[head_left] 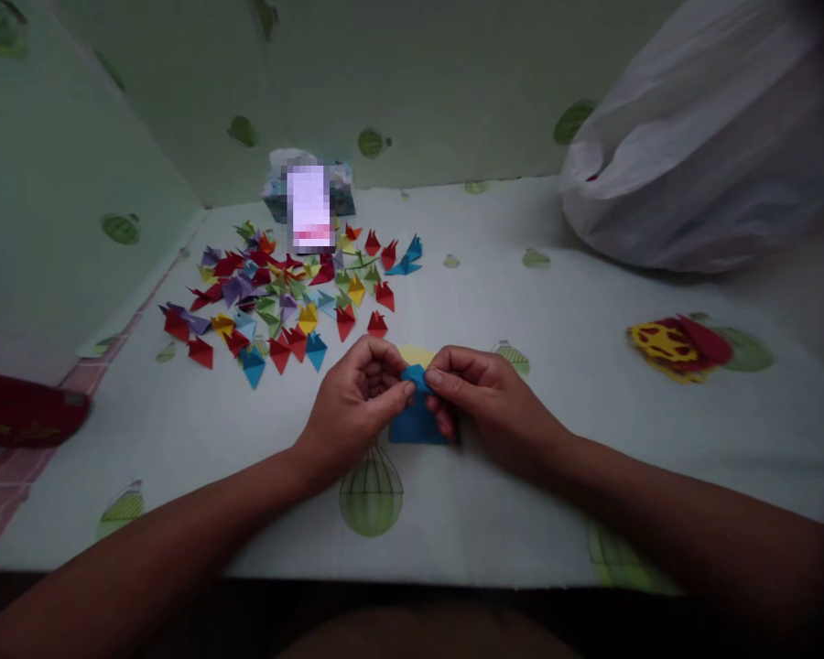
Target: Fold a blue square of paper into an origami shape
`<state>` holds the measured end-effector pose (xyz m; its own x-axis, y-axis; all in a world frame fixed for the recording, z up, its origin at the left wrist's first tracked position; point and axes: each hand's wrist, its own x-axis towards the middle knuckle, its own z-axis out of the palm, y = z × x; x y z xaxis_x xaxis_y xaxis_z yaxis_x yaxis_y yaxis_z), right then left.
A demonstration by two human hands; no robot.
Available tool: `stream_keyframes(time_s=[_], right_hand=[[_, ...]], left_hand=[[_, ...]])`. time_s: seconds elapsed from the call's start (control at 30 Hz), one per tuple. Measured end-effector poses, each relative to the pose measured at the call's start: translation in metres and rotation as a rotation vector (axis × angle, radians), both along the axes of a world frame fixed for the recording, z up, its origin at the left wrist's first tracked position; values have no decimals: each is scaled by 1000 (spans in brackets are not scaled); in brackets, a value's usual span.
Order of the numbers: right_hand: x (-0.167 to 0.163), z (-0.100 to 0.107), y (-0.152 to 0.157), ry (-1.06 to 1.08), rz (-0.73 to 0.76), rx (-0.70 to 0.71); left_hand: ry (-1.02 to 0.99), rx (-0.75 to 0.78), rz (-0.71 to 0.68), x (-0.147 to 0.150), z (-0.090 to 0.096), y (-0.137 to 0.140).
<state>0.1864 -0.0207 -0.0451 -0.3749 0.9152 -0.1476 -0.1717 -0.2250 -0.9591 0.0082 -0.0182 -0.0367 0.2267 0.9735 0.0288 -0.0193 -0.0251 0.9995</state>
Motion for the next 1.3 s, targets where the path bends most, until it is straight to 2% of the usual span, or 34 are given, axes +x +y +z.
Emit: stream_keyframes(time_s=[0.3, 0.57, 0.83, 1.03, 1.3], right_hand=[[3, -3, 3, -146, 57, 34], [5, 3, 5, -200, 75, 82], [7, 2, 7, -266, 85, 170], [8, 4, 9, -286, 85, 167], [6, 4, 8, -257, 84, 139]], left_hand=[[13, 30, 80, -1, -1, 2], [3, -103, -29, -5, -1, 5], [98, -44, -37, -7, 5, 10], [151, -44, -25, -8, 6, 10], [128, -31, -35, -9, 2, 11]])
